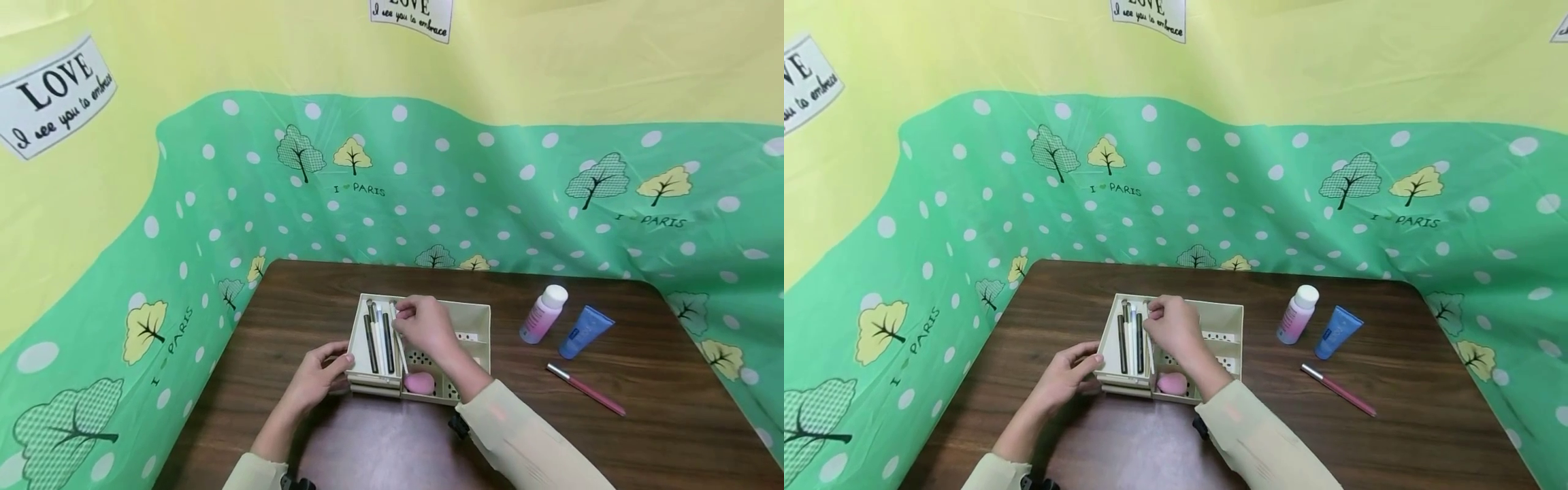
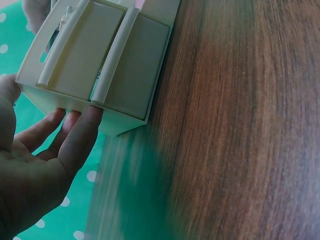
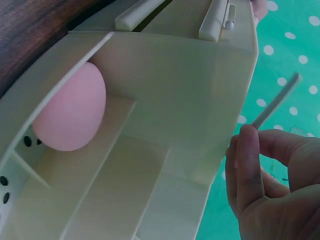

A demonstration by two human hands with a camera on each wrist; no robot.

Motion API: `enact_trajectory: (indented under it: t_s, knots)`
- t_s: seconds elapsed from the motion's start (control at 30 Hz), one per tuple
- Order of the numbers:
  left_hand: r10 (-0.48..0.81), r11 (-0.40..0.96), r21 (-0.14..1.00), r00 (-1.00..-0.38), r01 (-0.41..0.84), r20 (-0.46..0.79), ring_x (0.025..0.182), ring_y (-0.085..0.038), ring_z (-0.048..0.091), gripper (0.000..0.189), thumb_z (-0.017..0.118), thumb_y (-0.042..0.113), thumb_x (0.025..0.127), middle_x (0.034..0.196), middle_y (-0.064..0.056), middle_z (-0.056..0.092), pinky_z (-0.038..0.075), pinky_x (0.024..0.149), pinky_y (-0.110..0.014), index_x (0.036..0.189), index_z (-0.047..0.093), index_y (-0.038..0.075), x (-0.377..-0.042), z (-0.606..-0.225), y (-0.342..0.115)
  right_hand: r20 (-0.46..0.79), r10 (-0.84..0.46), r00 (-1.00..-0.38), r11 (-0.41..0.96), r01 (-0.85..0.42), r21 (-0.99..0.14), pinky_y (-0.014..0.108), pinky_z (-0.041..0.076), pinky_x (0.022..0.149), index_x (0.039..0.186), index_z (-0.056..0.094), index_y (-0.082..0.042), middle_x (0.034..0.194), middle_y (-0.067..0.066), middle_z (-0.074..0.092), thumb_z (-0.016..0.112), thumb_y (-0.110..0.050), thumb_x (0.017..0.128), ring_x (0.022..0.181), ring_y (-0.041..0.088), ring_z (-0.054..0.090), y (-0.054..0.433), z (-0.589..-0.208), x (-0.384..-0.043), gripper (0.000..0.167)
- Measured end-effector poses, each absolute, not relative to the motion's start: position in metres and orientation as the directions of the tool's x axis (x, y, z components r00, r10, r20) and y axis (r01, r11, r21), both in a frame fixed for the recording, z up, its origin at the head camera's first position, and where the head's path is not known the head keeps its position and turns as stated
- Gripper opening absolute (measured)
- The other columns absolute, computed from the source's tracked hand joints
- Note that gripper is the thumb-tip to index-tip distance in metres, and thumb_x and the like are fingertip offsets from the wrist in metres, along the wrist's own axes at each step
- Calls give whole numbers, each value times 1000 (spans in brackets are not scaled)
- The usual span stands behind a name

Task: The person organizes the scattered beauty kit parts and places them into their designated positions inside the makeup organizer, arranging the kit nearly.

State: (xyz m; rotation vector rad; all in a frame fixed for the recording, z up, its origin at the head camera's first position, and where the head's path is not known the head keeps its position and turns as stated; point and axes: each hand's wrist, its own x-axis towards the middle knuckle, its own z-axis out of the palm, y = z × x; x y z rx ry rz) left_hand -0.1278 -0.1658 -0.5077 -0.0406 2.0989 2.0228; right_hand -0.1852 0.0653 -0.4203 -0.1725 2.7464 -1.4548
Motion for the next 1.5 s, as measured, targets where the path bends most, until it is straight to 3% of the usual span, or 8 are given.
enact_trajectory:
  t_s: [0.1, 0.27, 0.43, 0.63, 0.83, 1.0, 1.5]
  knots:
    - [134, 49, 982, -973, -183, -188, 98, -19, 68, 45, 69, 18, 99, 125, -20, 62, 64, 81, -40, 138, 59, -3, -125, -511, -166, 84, -125, -989, 642, -146, -753, 30, 59, 71, 103, 78, -3, 85, 1, 74, 71, -3, 80, 75, 12, 68, 60, -424, -188, 23]
    - [132, 48, 979, -971, -196, -201, 97, -19, 68, 45, 69, 17, 99, 126, -21, 62, 65, 81, -41, 137, 60, -3, -120, -515, -166, 109, -134, -985, 716, -172, -676, 32, 59, 71, 103, 79, -7, 83, -3, 74, 71, -4, 80, 78, 12, 68, 51, -431, -190, 25]
    - [118, 39, 978, -971, -205, -209, 95, -19, 68, 45, 69, 17, 99, 122, -19, 63, 65, 80, -41, 138, 60, -3, -119, -515, -164, 117, -147, -982, 740, -187, -645, 33, 60, 74, 105, 78, -7, 84, -2, 72, 74, -1, 80, 80, 14, 67, 47, -434, -191, 26]
    - [114, 40, 976, -970, -212, -216, 94, -19, 69, 45, 69, 17, 99, 120, -17, 64, 65, 80, -40, 138, 59, -3, -120, -514, -163, 135, -166, -977, 759, -214, -614, 34, 58, 74, 95, 76, -8, 80, 0, 70, 79, -2, 80, 77, 15, 63, 46, -436, -194, 17]
    - [113, 48, 976, -970, -213, -217, 95, -20, 69, 45, 69, 18, 98, 119, -17, 64, 65, 81, -41, 137, 60, -2, -121, -512, -163, 121, -223, -967, 785, -252, -566, 34, 59, 73, 91, 83, -14, 85, -1, 77, 74, -6, 84, 82, 17, 70, 47, -436, -195, 13]
    - [118, 35, 976, -969, -217, -219, 96, -20, 69, 45, 69, 17, 98, 118, -16, 65, 64, 82, -44, 137, 59, -3, -121, -511, -163, 104, -270, -957, 759, -278, -589, 35, 60, 77, 96, 83, -13, 94, 1, 79, 70, -1, 82, 90, 19, 72, 49, -435, -195, 22]
    - [129, 50, 978, -970, -200, -205, 96, -20, 68, 43, 69, 17, 99, 119, -16, 64, 64, 82, -45, 136, 60, -3, -126, -510, -163, 147, -330, -933, 662, -340, -668, 29, 56, 70, 97, 79, -9, 83, -1, 72, 71, 4, 83, 76, 12, 62, 58, -441, -199, 21]
